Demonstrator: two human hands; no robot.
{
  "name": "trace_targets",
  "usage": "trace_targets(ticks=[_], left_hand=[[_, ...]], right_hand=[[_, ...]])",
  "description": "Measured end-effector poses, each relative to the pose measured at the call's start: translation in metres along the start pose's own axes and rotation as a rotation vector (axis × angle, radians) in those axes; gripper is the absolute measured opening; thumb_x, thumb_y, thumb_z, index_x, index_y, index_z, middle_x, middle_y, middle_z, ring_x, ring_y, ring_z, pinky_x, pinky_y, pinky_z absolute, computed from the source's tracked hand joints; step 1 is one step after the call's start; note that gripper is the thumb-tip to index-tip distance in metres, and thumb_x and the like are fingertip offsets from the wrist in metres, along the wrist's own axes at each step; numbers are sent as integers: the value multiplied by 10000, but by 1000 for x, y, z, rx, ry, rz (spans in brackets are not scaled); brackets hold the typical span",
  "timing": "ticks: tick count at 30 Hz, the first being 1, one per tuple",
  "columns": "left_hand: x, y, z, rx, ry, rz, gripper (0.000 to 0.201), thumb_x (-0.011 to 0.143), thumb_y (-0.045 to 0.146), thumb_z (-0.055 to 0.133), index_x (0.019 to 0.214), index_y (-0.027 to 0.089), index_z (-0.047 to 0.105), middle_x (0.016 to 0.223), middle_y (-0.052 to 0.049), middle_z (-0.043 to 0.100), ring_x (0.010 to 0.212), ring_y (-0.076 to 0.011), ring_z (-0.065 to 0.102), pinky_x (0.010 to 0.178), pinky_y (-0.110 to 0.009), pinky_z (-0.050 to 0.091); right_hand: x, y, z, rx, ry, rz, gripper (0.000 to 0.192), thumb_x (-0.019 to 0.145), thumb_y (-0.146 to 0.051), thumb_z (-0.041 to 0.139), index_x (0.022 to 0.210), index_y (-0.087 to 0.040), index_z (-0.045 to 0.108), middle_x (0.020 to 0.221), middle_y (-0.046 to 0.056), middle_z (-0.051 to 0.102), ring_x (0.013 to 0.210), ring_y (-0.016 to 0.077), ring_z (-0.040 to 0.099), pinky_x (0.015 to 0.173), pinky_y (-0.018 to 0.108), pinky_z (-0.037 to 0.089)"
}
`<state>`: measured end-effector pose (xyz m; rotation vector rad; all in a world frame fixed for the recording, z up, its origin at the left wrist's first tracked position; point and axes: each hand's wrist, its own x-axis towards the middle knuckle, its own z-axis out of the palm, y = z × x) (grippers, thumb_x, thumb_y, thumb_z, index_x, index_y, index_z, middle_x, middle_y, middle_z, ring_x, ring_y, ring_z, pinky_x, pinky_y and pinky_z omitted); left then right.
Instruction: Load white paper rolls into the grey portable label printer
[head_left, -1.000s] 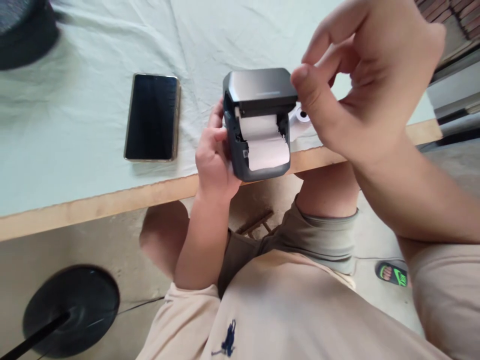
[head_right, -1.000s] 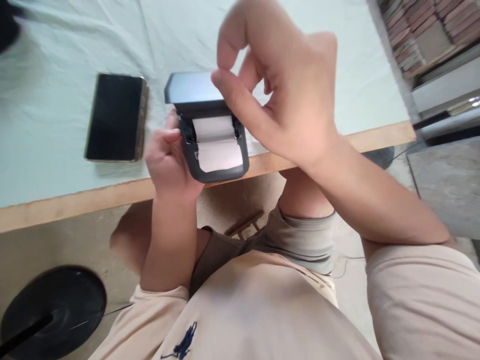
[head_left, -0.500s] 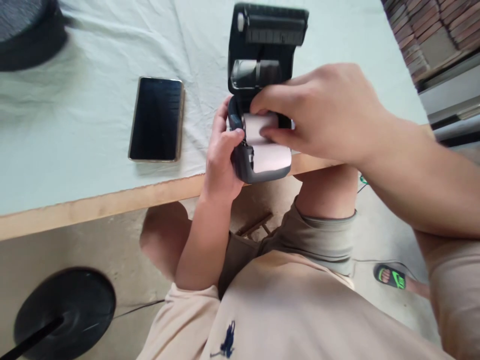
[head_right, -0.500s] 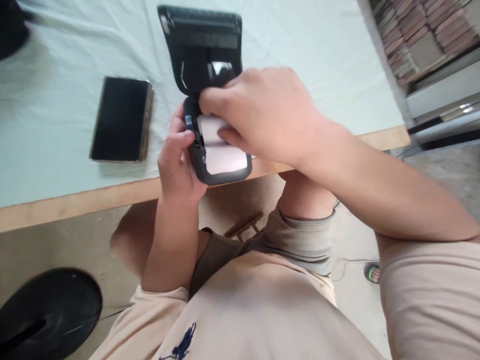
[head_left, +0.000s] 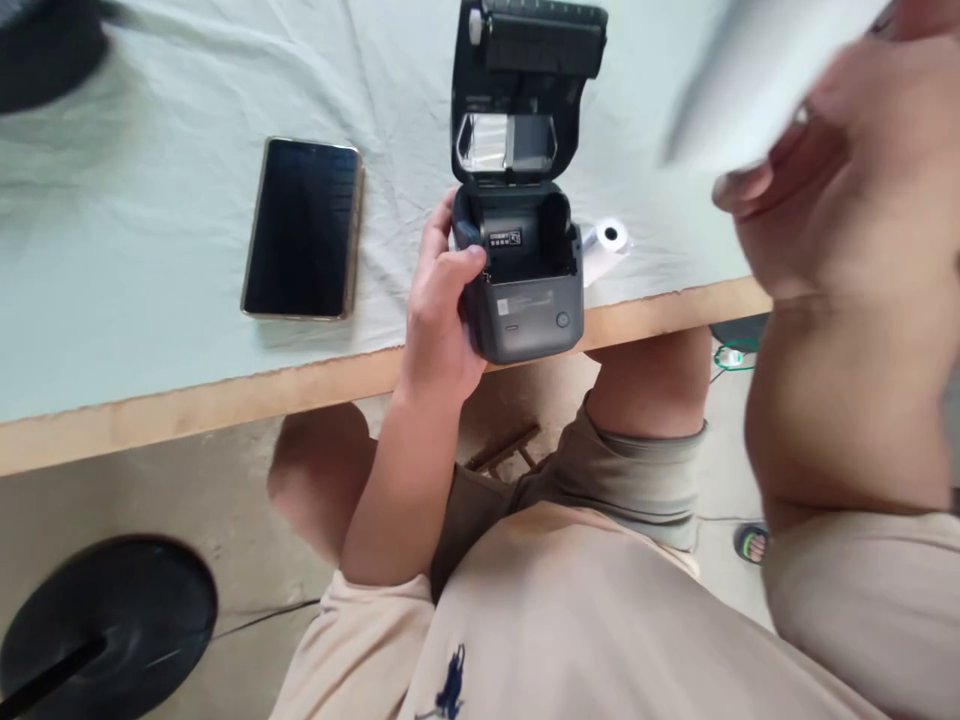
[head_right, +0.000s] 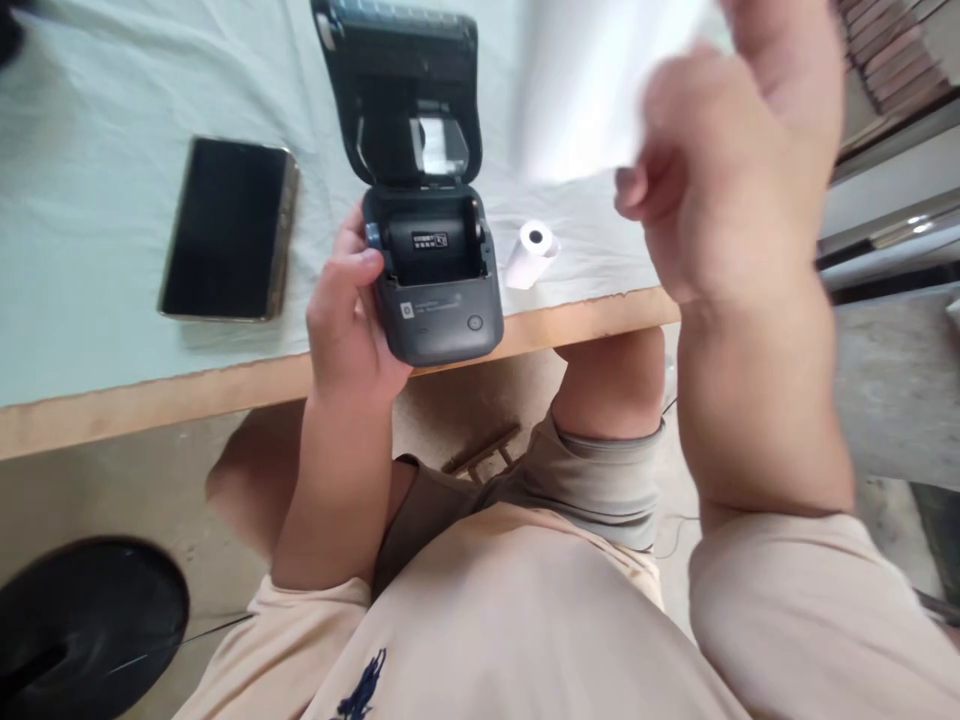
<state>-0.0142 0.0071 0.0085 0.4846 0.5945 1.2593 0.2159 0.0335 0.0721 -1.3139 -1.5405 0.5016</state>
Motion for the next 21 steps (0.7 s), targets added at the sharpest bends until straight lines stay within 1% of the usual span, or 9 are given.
trace_targets(ticks=[1,2,5,8,10,14,16,18,21], left_hand=[[0,0,0,16,11,-8,222,908,284,639,1097,385,697,1176,20,746,1551,-293,470,1183,-381,528],[0,1,-1,30,17,-16,239,898,293,641,1107,393,700,1179,23,751,1558,-292,457,1177,-375,532],[0,1,1,50,11,-17,309,905,266,615,1190,365,686,1214,14,750,1542,-296,474,1176,-374,527],[1,-1,1,35,-14,22,329,928,223,569,1234,304,659,1197,-24,739,1503,-297,514,1183,-410,510],[4,-4,-2,21,-37,59,305,920,223,566,1206,289,648,1177,-30,730,1477,-295,536,1174,-432,513],[9,-7,-9,44,-61,78,299,865,267,620,1161,304,638,1172,-20,716,1444,-310,566,1135,-446,542],[10,-6,-9,87,-46,63,307,836,302,666,1140,339,650,1202,-13,722,1476,-316,537,1120,-429,548],[9,-4,-8,134,-32,47,310,813,328,694,1118,375,658,1221,-2,736,1511,-317,498,1105,-414,552],[8,-3,-6,137,-52,49,282,846,307,655,1123,358,660,1199,5,753,1480,-315,525,1104,-419,547]], right_hand=[[-3,22,-6,111,152,52,285,864,-570,530,1067,-400,636,868,-10,662,644,186,570,480,339,369],[-7,43,-11,110,189,82,305,846,-621,544,1011,-379,627,793,-11,627,591,170,522,470,335,365],[-22,94,-20,-7,190,107,363,810,-639,669,1089,-409,638,803,-27,646,644,177,551,565,383,483],[-38,110,-23,-169,192,121,433,781,-666,724,1097,-385,628,949,-8,723,815,218,644,630,404,526],[-45,106,-25,-287,174,151,406,775,-562,765,1064,-320,615,1004,29,753,841,224,667,629,383,513],[-53,79,-26,-449,83,194,362,801,-373,767,1100,-244,608,1027,97,788,739,198,658,623,354,490],[-58,61,-24,-492,128,109,384,821,-369,738,1156,-251,592,1165,125,761,868,220,690,569,318,450],[-64,44,-16,-508,176,28,379,876,-420,697,1202,-268,576,1211,123,721,981,235,690,536,301,431],[-70,30,6,-504,54,6,418,930,-531,677,1242,-271,579,1143,105,707,849,216,677,584,336,522]])
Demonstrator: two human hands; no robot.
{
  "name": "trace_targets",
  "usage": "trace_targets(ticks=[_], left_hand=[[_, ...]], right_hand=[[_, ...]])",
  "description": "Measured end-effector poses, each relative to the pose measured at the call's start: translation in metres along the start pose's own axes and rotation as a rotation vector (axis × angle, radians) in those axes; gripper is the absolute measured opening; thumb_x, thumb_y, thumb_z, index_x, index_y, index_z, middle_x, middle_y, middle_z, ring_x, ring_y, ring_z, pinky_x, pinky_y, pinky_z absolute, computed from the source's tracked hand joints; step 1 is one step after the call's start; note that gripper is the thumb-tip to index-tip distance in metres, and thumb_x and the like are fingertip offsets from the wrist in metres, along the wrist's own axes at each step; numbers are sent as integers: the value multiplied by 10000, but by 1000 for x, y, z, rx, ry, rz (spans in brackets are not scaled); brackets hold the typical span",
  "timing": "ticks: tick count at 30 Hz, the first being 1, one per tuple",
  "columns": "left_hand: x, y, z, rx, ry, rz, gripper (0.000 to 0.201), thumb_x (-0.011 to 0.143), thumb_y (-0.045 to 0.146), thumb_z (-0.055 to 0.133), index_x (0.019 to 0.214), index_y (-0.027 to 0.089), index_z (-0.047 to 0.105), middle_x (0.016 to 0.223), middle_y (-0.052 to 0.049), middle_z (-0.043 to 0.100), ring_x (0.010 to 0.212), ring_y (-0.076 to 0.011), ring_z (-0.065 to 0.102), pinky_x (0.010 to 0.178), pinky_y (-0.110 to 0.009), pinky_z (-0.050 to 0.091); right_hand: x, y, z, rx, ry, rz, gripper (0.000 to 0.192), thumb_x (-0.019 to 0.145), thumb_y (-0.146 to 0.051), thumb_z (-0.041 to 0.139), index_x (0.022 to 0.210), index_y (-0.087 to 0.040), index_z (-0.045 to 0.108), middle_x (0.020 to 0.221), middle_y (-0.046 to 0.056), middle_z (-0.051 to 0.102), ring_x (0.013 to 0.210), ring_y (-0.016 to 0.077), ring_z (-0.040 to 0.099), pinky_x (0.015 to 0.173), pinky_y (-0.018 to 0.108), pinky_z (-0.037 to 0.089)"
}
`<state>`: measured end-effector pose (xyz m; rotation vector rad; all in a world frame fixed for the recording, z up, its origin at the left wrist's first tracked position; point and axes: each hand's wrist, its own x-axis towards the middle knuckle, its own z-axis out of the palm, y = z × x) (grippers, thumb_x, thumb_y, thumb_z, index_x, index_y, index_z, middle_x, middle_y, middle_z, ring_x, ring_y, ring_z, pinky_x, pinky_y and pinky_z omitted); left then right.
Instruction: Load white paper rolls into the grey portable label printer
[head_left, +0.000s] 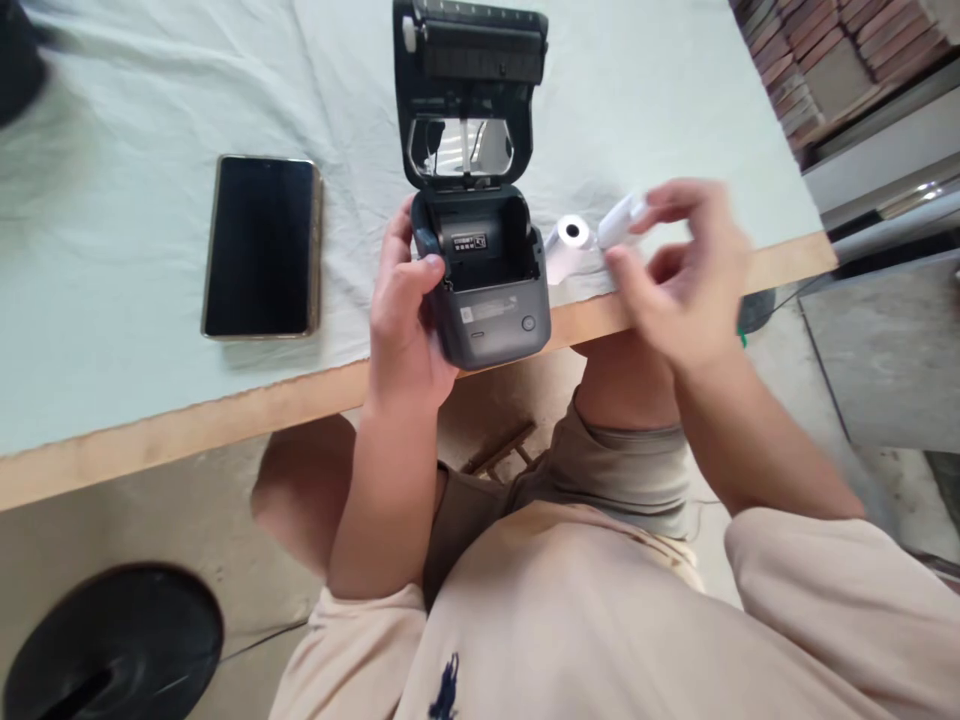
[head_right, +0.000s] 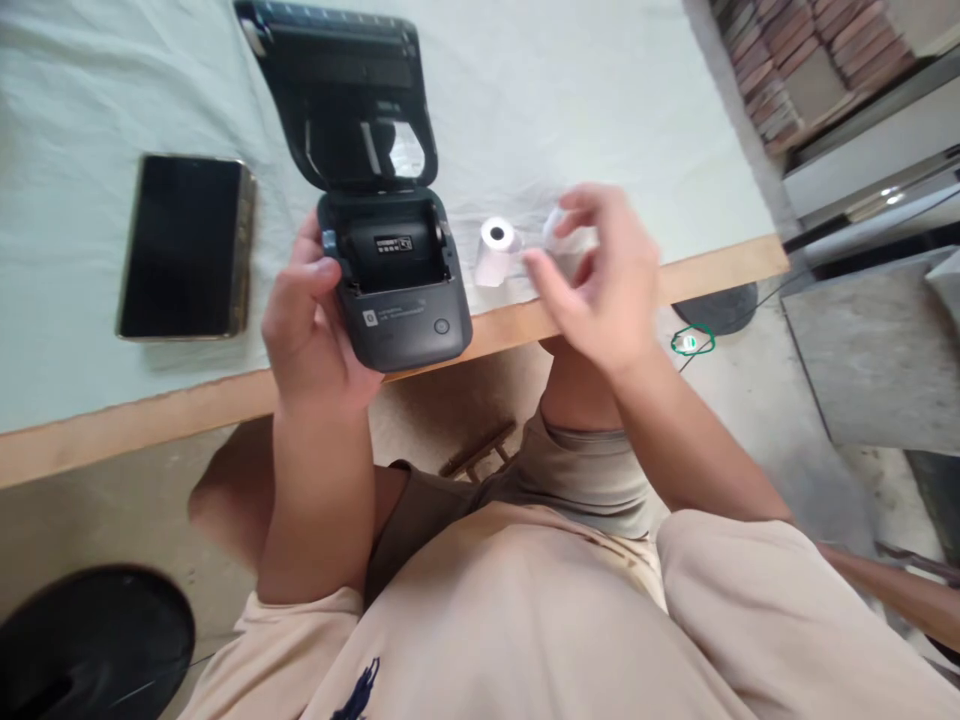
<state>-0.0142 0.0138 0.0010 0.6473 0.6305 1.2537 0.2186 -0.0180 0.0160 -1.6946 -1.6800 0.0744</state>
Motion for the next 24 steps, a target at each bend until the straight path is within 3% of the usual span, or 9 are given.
trace_targets(ticks=[2,4,6,8,11,14,17,20,24], left_hand=[[0,0,1,-46,-21,24,260,885,265,613,1135,319,661,1162,1,754,1410,-305,583,1117,-420,535],[-1,0,2,-75,-21,33,251,898,246,609,1137,294,666,1141,-1,752,1387,-305,598,1135,-422,517],[-2,0,2,-71,-3,15,263,874,256,649,1132,297,674,1153,-6,757,1438,-324,560,1155,-421,497],[-4,1,3,-74,14,2,289,840,259,687,1125,299,679,1169,-13,760,1485,-343,519,1167,-424,486],[-5,2,4,-128,19,6,273,883,234,654,1153,271,664,1161,-31,746,1467,-344,546,1167,-448,500],[-5,2,4,-178,10,4,256,921,198,616,1166,260,661,1127,-32,733,1426,-323,594,1135,-453,537],[-4,1,4,-192,6,-7,269,893,197,658,1153,268,672,1117,-29,742,1419,-324,602,1123,-441,553],[-4,1,4,-185,15,-9,271,883,191,654,1142,269,669,1144,-23,747,1465,-317,570,1163,-436,530],[-5,3,5,-143,39,-14,274,841,251,712,1101,327,670,1151,1,761,1580,-307,446,1197,-410,506]], right_hand=[[0,-8,18,-40,-117,-56,459,932,-535,689,1276,-250,582,1191,121,697,954,262,701,750,420,618],[3,-9,36,-90,-185,-88,441,946,-493,678,1291,-236,584,1240,134,684,1086,316,695,906,514,627],[5,-8,48,-112,-209,-80,400,975,-427,640,1326,-247,571,1262,130,681,1073,314,697,945,538,618],[7,-6,50,-97,-208,-100,419,996,-373,604,1396,-267,543,1292,129,681,1065,306,702,970,531,610],[8,-8,36,-10,-174,-231,490,1028,-378,557,1505,-304,477,1413,130,646,1235,332,666,1090,550,559],[12,-21,14,169,-80,-308,594,1014,-458,628,1555,-419,386,1560,63,520,1164,280,690,1018,481,594],[15,-45,0,262,8,-317,549,946,-485,752,1426,-432,488,1385,11,566,967,200,707,838,374,608],[21,-68,-4,145,-106,-425,309,974,-407,704,1253,-325,599,1183,13,690,970,217,729,836,376,603],[26,-79,1,-71,-276,-564,168,1026,-258,570,1152,-290,676,1210,18,794,1053,240,780,863,397,600]])
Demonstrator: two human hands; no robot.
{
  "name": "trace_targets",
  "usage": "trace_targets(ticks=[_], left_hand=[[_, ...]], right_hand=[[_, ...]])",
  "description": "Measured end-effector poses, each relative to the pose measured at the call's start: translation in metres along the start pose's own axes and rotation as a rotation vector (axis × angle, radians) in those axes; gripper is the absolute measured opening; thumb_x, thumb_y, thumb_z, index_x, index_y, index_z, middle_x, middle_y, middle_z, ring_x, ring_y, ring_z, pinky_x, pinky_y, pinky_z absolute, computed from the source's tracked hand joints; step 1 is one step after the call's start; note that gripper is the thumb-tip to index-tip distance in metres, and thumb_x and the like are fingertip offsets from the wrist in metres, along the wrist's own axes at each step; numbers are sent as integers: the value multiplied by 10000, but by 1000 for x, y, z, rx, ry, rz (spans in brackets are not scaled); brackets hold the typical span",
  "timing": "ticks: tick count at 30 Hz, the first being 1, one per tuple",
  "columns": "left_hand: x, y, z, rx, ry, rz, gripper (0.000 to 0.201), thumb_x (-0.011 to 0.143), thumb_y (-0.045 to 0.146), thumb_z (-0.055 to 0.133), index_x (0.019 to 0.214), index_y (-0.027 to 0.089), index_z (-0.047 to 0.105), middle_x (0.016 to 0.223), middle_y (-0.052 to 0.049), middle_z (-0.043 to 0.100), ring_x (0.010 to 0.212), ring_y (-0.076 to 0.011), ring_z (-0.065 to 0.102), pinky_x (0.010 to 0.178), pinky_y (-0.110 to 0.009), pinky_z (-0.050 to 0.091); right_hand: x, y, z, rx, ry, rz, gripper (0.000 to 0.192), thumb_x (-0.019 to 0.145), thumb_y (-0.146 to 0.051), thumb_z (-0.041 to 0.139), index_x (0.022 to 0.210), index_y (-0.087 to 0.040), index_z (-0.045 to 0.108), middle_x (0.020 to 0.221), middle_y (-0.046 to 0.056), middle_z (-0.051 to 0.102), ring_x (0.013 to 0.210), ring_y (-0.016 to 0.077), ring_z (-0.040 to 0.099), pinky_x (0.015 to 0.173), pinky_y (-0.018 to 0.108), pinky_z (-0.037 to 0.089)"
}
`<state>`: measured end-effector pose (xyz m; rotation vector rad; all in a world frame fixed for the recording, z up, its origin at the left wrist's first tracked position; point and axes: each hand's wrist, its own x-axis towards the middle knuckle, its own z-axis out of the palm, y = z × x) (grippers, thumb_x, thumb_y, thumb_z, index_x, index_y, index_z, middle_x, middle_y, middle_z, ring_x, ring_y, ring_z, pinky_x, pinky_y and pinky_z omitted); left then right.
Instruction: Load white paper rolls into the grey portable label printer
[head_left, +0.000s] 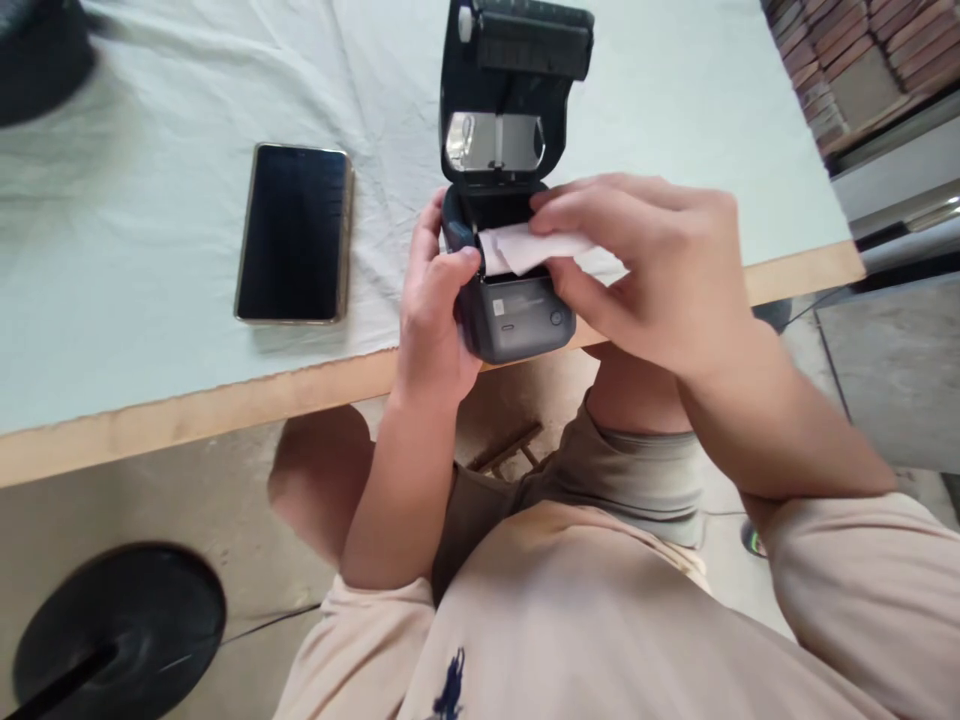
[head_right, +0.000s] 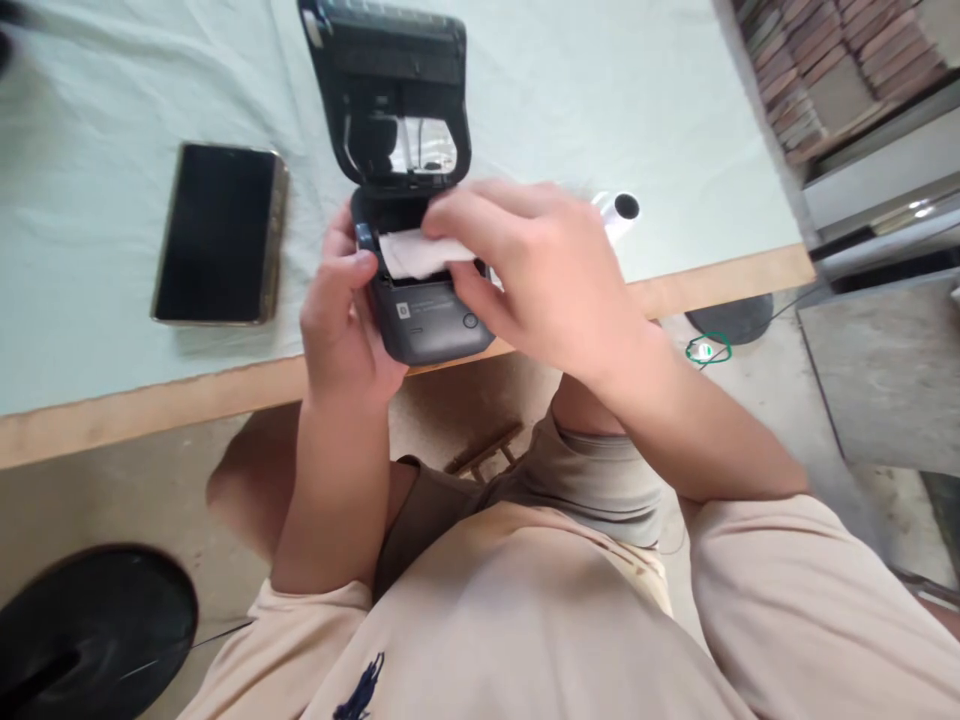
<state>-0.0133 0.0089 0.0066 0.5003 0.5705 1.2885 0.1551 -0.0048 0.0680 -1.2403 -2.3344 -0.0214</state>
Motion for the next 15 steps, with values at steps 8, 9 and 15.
trace_targets(ticks=[8,9,15], left_hand=[[-4,2,2,-43,-53,10,213,953,207,590,1136,291,658,1144,-22,761,1505,-306,553,1166,-442,554],[-5,3,3,-53,-56,7,208,958,206,588,1135,290,658,1130,-18,757,1503,-301,556,1169,-431,550],[-4,0,-1,3,-84,11,247,949,251,640,1196,268,653,1226,-16,716,1514,-301,536,1200,-430,512]], right_hand=[[-3,-3,5,-116,140,-116,167,1054,-239,581,1004,-228,739,941,2,821,918,236,787,793,423,543],[1,-2,2,-134,125,-81,164,1050,-254,577,1023,-235,737,951,7,816,889,241,770,784,428,545],[37,10,-5,-232,-347,84,176,920,-397,678,1074,-326,721,1112,27,793,1039,341,720,814,516,582]])
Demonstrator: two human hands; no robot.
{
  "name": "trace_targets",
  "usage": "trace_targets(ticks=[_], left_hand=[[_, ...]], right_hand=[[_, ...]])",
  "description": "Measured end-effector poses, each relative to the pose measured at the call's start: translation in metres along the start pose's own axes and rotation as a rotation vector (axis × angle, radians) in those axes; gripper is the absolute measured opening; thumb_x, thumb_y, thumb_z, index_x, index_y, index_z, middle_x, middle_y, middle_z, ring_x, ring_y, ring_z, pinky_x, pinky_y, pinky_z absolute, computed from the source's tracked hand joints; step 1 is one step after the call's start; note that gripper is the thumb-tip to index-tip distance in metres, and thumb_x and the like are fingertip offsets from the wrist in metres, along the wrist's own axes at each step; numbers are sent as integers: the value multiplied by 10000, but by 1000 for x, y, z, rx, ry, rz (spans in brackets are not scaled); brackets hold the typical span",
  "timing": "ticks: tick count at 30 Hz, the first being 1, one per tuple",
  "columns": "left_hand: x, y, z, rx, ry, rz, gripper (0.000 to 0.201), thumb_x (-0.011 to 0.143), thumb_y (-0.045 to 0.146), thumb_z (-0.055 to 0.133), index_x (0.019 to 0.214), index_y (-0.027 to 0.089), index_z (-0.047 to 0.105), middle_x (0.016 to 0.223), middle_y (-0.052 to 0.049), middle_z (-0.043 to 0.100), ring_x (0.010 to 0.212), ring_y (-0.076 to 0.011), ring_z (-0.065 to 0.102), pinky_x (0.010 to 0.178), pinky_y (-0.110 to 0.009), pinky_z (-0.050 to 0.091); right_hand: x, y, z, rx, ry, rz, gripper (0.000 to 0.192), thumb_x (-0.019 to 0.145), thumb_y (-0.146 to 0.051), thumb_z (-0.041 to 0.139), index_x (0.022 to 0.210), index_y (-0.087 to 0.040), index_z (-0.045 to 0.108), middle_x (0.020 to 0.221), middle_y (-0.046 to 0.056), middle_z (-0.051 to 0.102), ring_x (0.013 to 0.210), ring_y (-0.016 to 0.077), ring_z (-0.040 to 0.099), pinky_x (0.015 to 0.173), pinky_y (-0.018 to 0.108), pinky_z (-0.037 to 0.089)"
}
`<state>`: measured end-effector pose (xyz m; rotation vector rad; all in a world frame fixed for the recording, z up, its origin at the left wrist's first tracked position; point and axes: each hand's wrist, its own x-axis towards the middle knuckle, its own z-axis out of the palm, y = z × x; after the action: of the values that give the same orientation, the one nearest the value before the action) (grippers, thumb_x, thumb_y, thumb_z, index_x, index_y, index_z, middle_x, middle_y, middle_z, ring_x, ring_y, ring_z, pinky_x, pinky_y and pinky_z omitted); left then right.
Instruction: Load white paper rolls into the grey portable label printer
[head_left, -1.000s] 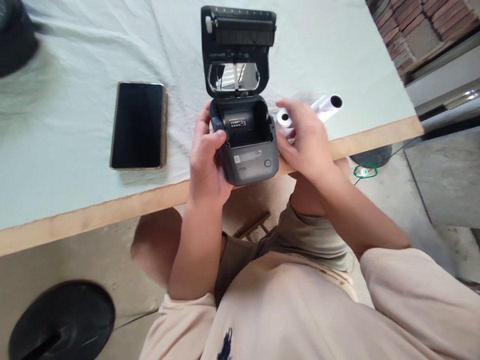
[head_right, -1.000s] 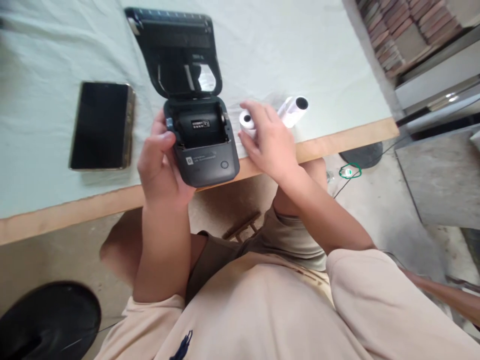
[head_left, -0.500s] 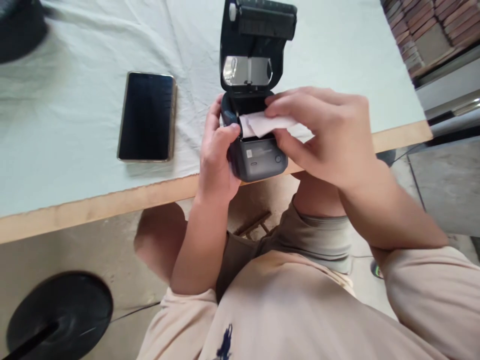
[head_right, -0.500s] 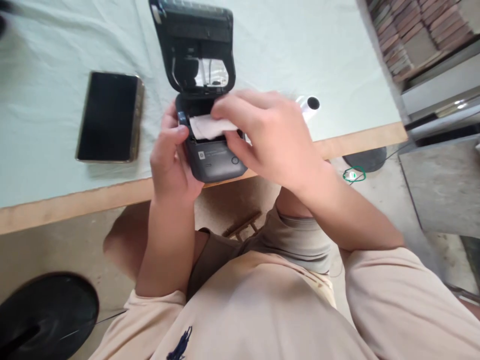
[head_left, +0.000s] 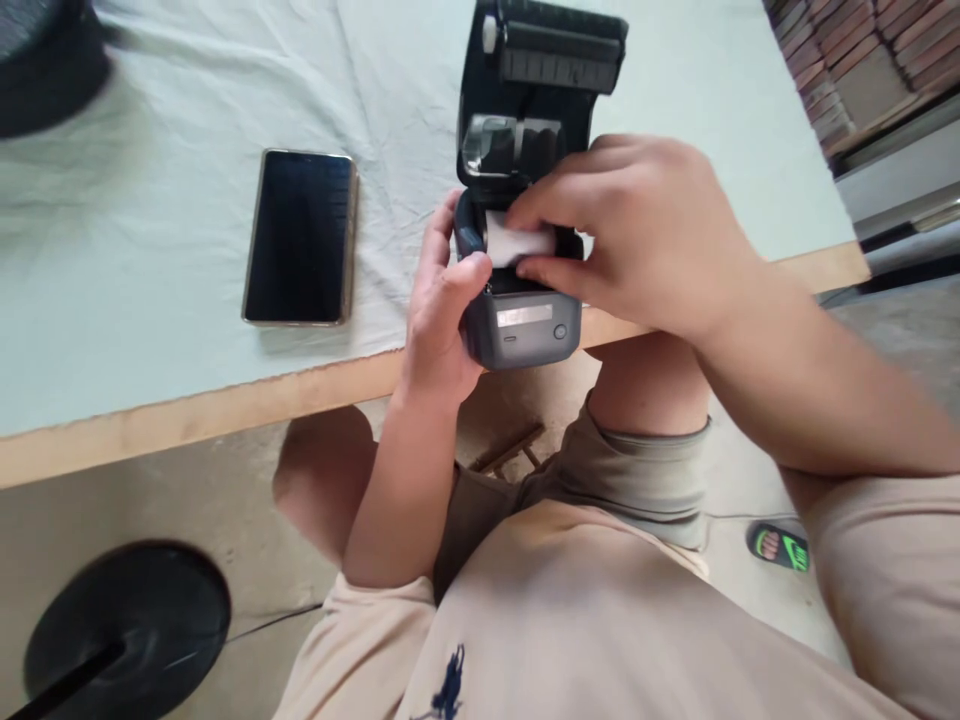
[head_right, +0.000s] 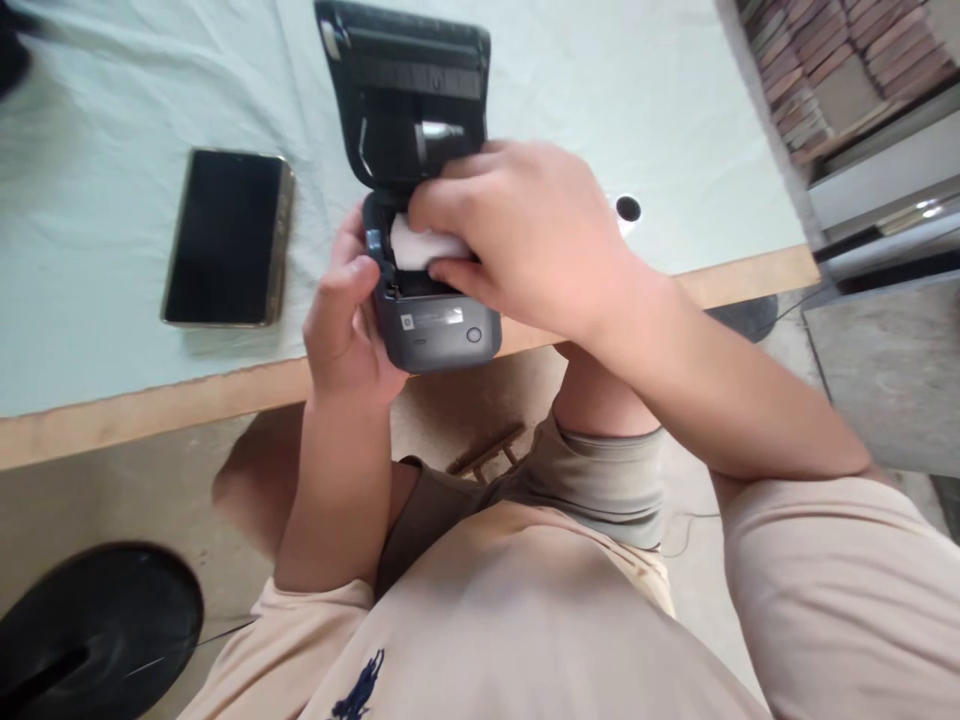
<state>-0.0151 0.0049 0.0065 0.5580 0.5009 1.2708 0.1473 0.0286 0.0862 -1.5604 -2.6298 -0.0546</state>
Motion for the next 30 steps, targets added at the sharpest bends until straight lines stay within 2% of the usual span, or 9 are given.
trace_targets(ticks=[2,6,11,17,22,24,26,28,30], left_hand=[[2,-2,-3,19,5,-3,316,885,312,728,1195,299,669,1289,-27,717,1484,-331,558,1162,-423,543],[5,-3,-5,58,25,-8,379,810,392,778,1172,355,677,1282,-9,734,1527,-350,504,1138,-434,548],[3,-3,-5,22,21,-16,387,829,341,804,1183,327,649,1164,-7,743,1371,-327,646,1096,-413,555],[-1,-4,-7,94,33,-5,474,799,257,831,1233,334,655,1077,0,736,1202,-297,697,1001,-401,546],[-1,-4,-9,178,70,-7,569,762,218,850,1270,350,631,1092,20,720,1083,-251,719,912,-364,550],[-1,-4,-9,191,62,-9,629,744,234,872,1301,366,612,1139,16,719,1092,-258,723,910,-374,561],[-2,-5,-8,200,51,-13,701,709,241,907,1325,374,599,1181,6,714,1119,-273,718,923,-382,570],[-3,-6,-7,225,79,-7,763,679,246,913,1359,367,590,1211,-7,706,1190,-294,700,968,-391,565],[-3,-6,-6,247,103,-6,808,654,247,901,1387,357,578,1236,-19,700,1265,-313,675,1024,-408,554]], right_hand=[[8,2,-2,-39,-61,-7,138,889,-359,666,1008,-324,727,1076,34,795,1042,360,714,791,536,583],[3,-2,-4,21,56,-4,231,994,-403,516,867,-333,695,840,34,752,885,296,691,804,502,579],[-21,-15,-3,190,124,-47,387,1050,-501,408,869,-334,707,881,21,778,838,259,680,816,480,546],[-40,-16,9,153,271,-154,298,1069,-351,478,998,-338,767,937,-39,800,724,181,650,667,389,466],[-46,-11,7,298,297,-251,188,1024,-383,588,913,-332,732,891,-57,801,696,174,661,671,386,511],[-42,-7,2,405,365,-186,139,1006,-369,615,934,-317,722,926,-38,799,772,191,707,724,395,555],[-30,1,0,498,453,-32,134,993,-309,605,1086,-297,701,1156,-17,790,982,205,733,833,389,577],[-13,11,5,632,482,114,338,949,-312,625,1281,-252,609,1437,12,679,1207,204,678,930,363,565],[4,20,13,914,482,116,533,896,-475,677,1328,-204,521,1354,54,675,1145,194,687,912,342,576]])
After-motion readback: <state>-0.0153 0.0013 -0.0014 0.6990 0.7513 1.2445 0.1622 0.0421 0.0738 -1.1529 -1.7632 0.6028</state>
